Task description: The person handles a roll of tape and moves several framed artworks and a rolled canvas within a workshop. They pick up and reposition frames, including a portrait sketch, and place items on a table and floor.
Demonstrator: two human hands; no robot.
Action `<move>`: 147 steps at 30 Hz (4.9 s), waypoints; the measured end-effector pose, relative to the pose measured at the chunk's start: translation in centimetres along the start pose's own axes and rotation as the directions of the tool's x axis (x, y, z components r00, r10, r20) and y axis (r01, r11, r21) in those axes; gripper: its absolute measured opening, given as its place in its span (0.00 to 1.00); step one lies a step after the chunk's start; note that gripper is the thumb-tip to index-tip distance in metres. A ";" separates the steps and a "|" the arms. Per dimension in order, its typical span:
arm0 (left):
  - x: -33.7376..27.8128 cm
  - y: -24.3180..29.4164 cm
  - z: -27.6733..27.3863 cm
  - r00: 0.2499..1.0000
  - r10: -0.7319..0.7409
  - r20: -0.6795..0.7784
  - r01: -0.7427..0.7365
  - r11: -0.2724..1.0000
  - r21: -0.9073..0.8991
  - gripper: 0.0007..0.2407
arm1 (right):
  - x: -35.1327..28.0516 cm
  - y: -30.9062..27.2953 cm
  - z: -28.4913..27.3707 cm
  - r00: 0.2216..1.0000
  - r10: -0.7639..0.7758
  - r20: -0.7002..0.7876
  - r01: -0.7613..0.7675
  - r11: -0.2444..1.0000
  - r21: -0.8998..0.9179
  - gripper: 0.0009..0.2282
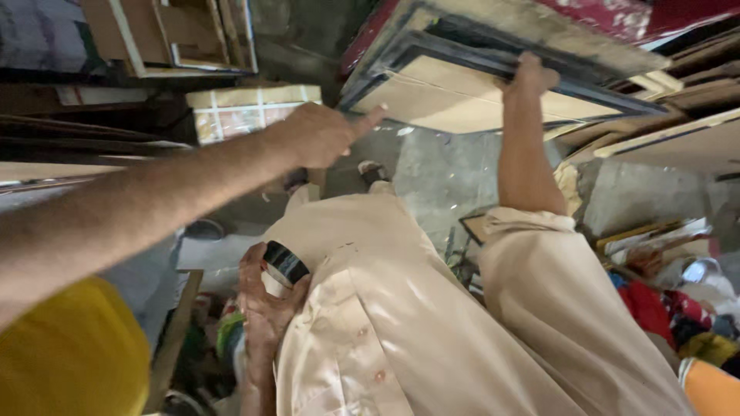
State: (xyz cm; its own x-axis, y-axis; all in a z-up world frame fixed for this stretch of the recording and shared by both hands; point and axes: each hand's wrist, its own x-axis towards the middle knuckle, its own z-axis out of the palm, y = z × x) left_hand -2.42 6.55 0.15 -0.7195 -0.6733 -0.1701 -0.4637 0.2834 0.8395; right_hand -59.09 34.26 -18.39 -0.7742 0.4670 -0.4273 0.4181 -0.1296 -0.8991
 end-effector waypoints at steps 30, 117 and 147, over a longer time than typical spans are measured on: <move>-24.3 11.9 17.7 0.909 -0.107 -0.402 0.072 0.992 -0.100 0.36 | -8.3 4.1 -14.8 0.322 -0.050 0.945 0.826 0.503 -0.255 0.42; -32.6 23.4 35.0 0.932 -0.011 -0.363 -0.080 0.968 -0.237 0.35 | -12.6 1.9 -40.5 -0.654 0.528 0.542 0.754 0.512 0.411 0.12; -37.7 25.3 39.4 0.863 -0.155 -0.481 0.045 0.972 -0.231 0.34 | -11.0 1.7 -44.3 -0.749 0.545 0.377 0.661 0.581 0.474 0.12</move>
State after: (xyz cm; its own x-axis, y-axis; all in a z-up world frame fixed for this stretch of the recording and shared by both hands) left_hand -7.44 66.03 7.47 -0.3003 -0.9534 -0.0280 -0.3632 0.0871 0.9276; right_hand -28.79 67.60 -10.99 0.6288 -0.7498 -0.2057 -0.4946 -0.1815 -0.8500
